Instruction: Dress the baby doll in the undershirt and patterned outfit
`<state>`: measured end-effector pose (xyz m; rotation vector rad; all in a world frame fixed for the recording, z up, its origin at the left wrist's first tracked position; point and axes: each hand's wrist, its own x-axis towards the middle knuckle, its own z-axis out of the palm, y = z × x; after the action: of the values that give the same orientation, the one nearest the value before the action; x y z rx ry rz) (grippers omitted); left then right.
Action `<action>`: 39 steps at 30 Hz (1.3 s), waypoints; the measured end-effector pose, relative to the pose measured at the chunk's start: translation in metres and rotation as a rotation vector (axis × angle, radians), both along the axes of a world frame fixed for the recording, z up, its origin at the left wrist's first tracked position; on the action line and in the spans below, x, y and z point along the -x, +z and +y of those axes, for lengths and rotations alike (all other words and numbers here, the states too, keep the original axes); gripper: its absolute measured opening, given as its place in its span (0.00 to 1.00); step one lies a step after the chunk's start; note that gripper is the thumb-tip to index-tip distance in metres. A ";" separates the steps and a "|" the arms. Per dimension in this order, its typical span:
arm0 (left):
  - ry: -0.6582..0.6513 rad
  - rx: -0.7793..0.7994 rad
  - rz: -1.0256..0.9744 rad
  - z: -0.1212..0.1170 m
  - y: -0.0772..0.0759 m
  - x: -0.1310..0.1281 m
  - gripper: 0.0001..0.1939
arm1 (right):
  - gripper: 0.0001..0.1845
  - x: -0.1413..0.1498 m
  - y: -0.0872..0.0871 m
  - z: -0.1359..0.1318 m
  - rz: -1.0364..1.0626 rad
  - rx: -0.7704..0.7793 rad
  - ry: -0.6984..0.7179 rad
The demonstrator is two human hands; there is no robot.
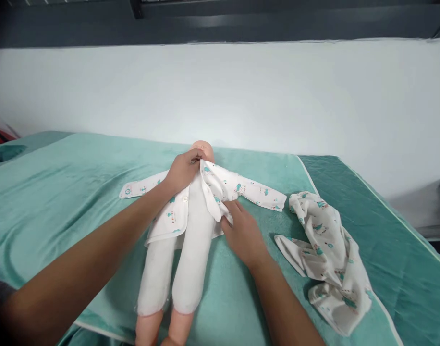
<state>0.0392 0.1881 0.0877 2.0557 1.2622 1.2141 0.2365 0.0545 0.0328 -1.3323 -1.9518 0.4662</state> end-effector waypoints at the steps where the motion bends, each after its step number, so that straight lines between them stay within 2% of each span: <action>1: 0.006 -0.006 -0.003 0.000 -0.001 0.000 0.12 | 0.06 0.001 0.003 -0.002 0.036 0.001 0.031; 2: 0.017 -0.007 -0.013 -0.001 -0.002 0.000 0.12 | 0.04 0.001 0.006 -0.005 0.080 0.003 0.083; 7: 0.105 0.021 -0.105 -0.004 -0.004 0.001 0.11 | 0.14 0.003 0.021 -0.018 0.288 0.128 0.388; 13: 0.177 0.072 -0.153 -0.003 -0.009 0.002 0.10 | 0.16 -0.004 0.028 -0.017 0.312 0.281 0.560; 18: 0.197 0.126 -0.172 -0.002 -0.010 0.005 0.11 | 0.18 -0.011 0.026 -0.013 0.376 0.317 0.506; 21: 0.221 0.164 -0.179 -0.002 -0.007 0.006 0.08 | 0.17 -0.008 0.020 -0.012 0.444 0.152 0.423; 23: 0.245 0.191 -0.152 -0.004 -0.004 0.005 0.10 | 0.17 -0.003 0.016 -0.011 0.423 0.016 0.361; 25: 0.237 0.209 -0.122 -0.009 -0.001 0.005 0.14 | 0.26 0.002 0.013 -0.012 0.342 -0.042 0.349; 27: 0.207 0.216 -0.091 -0.018 0.001 0.005 0.14 | 0.37 0.005 0.011 -0.013 0.254 -0.026 0.385; 29: 0.171 0.223 -0.062 -0.029 0.001 0.006 0.14 | 0.42 0.007 0.011 -0.014 0.185 0.005 0.421; 31: 0.135 0.235 -0.071 -0.042 0.001 0.008 0.15 | 0.38 0.007 0.011 -0.015 0.147 0.004 0.423; 35: 0.071 0.310 -0.173 -0.069 0.002 0.015 0.16 | 0.20 0.005 0.013 -0.011 0.217 -0.092 0.413; 39: 0.054 0.362 -0.245 -0.091 0.002 0.019 0.19 | 0.13 0.004 0.015 -0.009 0.314 -0.121 0.445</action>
<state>0.0202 0.0975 0.0899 1.5753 1.3142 1.1248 0.2329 0.0453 0.0480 -0.6939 -1.9652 0.7091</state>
